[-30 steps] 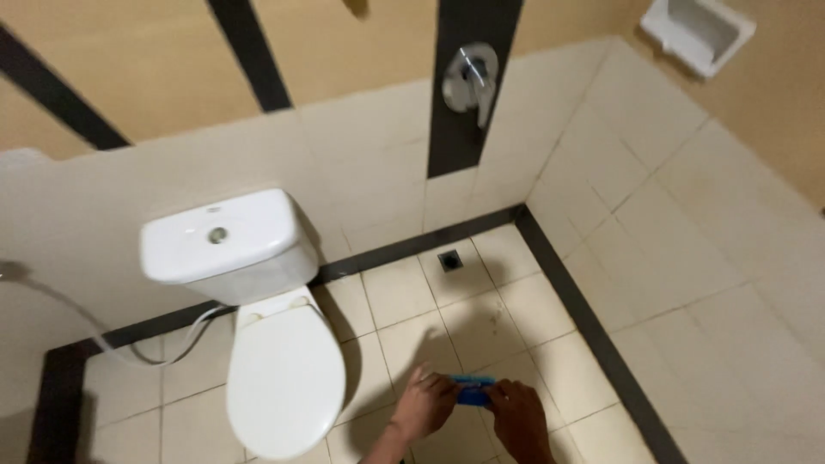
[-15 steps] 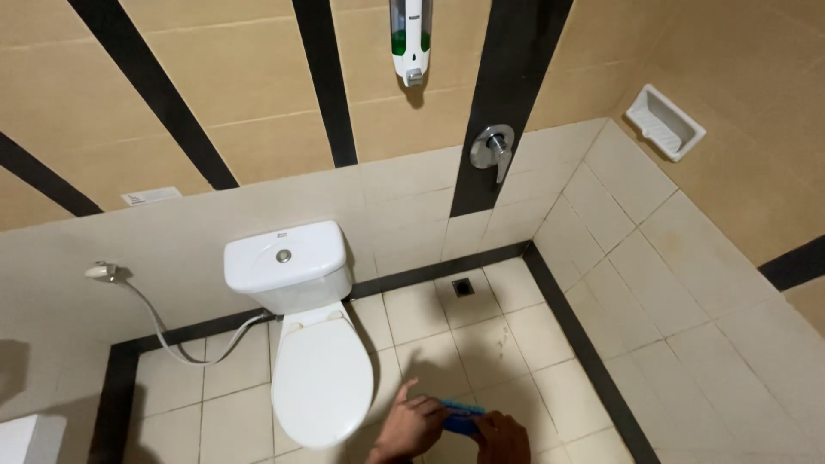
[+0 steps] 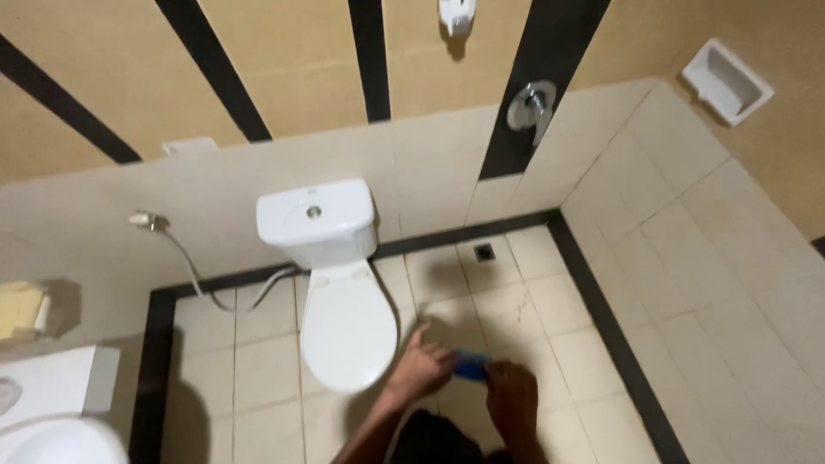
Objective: The person scrubs the tiled bathroom floor with a blue brush, then uses a handheld bidet sprayer to rinse the floor and toilet area. The brush is placed on the sink counter, and the sprayer is returned to its holder.
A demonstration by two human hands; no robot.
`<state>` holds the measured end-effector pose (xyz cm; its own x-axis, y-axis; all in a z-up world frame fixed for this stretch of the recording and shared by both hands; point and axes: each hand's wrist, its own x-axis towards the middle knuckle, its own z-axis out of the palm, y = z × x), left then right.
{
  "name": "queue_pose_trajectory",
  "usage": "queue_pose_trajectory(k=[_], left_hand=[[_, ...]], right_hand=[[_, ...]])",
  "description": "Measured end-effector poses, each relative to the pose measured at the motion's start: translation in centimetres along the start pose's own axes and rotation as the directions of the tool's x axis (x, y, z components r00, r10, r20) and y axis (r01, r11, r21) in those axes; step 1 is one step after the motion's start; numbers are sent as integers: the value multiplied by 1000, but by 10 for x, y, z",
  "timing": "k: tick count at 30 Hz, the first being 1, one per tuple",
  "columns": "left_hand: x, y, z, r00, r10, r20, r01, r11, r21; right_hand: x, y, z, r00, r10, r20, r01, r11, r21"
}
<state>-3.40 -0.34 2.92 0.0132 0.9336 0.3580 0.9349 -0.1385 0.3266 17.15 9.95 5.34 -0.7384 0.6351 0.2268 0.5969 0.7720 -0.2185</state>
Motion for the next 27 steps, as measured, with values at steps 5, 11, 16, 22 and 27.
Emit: queue_pose_trajectory(k=[5,11,16,22,27], left_hand=[[16,-5,-35,994,-14,-110,18,999,40],[34,3,-73,962,-30,-270,54,995,81],[43,19,-82,957,-66,-281,114,981,156],[49,49,-92,942,-150,-302,199,970,140],[50,80,-105,930,-149,-335,233,946,227]], right_hand=[[44,-22,-50,968,-112,-225,139,984,107],[73,-29,-80,953,-152,-262,178,981,79],[77,-17,-87,946,-194,-261,219,973,68],[73,-12,-120,907,-286,-308,313,949,39],[69,-7,-141,895,-319,-310,360,930,81]])
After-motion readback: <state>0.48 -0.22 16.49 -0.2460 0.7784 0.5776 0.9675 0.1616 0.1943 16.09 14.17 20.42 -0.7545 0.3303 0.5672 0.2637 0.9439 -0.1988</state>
